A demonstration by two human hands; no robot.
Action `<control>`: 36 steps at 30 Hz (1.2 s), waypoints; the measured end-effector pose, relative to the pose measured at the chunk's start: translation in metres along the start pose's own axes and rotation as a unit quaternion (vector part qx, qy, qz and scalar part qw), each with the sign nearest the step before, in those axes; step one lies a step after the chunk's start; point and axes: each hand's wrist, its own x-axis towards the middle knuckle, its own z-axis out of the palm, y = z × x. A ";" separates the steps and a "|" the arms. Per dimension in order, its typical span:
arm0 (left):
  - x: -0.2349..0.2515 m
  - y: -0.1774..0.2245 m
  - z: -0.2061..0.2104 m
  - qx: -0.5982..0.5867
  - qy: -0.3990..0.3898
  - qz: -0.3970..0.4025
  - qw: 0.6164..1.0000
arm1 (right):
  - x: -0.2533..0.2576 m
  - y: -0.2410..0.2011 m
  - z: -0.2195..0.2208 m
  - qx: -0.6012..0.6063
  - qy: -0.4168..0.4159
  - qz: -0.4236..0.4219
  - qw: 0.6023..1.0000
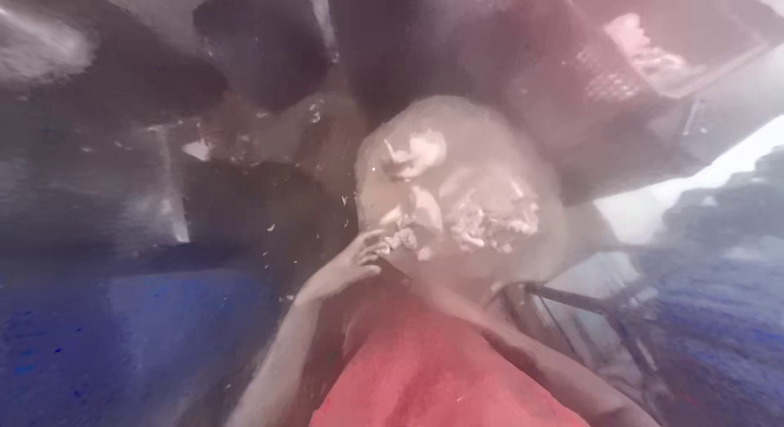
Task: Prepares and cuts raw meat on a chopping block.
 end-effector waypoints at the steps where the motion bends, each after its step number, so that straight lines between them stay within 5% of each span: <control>1: 0.020 0.014 0.009 0.027 -0.010 0.020 0.999 | -0.002 -0.001 0.001 -0.015 -0.012 0.000 1.000; 5: 0.133 0.026 0.032 0.247 0.071 0.024 0.966 | 0.000 0.004 0.002 -0.079 -0.009 -0.019 0.997; 8: 0.197 0.014 0.037 0.419 0.065 0.049 0.905 | 0.003 0.011 0.002 -0.079 -0.013 -0.029 0.996; 12: 0.211 0.020 0.038 0.586 0.043 0.021 0.809 | -0.006 0.018 0.002 -0.028 0.014 -0.116 0.993; 15: 0.194 0.044 0.038 0.645 -0.041 0.031 0.763 | -0.032 -0.005 -0.022 -0.003 0.010 -0.074 0.997; 17: 0.186 0.044 0.037 0.622 -0.074 0.026 0.779 | -0.032 -0.006 -0.024 0.045 0.014 -0.076 0.996; 20: 0.176 0.022 0.024 0.470 -0.086 -0.037 0.878 | -0.012 0.003 -0.024 0.035 0.019 -0.113 0.993; 24: 0.115 0.044 0.039 0.284 0.083 -0.039 0.954 | -0.010 0.038 -0.028 0.119 0.039 -0.051 0.991; 27: 0.061 0.021 0.042 0.201 0.243 0.010 0.949 | -0.023 0.066 -0.032 0.258 0.077 0.015 0.963; 30: 0.036 -0.042 0.036 0.229 0.293 -0.017 0.928 | -0.028 0.065 -0.036 0.299 0.153 0.035 0.941; 33: 0.028 -0.100 0.034 0.326 0.286 -0.105 0.895 | -0.035 0.024 -0.054 0.196 0.225 -0.016 0.955; 36: 0.027 -0.102 0.041 0.357 0.296 -0.114 0.878 | -0.052 -0.032 -0.071 0.233 0.265 -0.146 0.924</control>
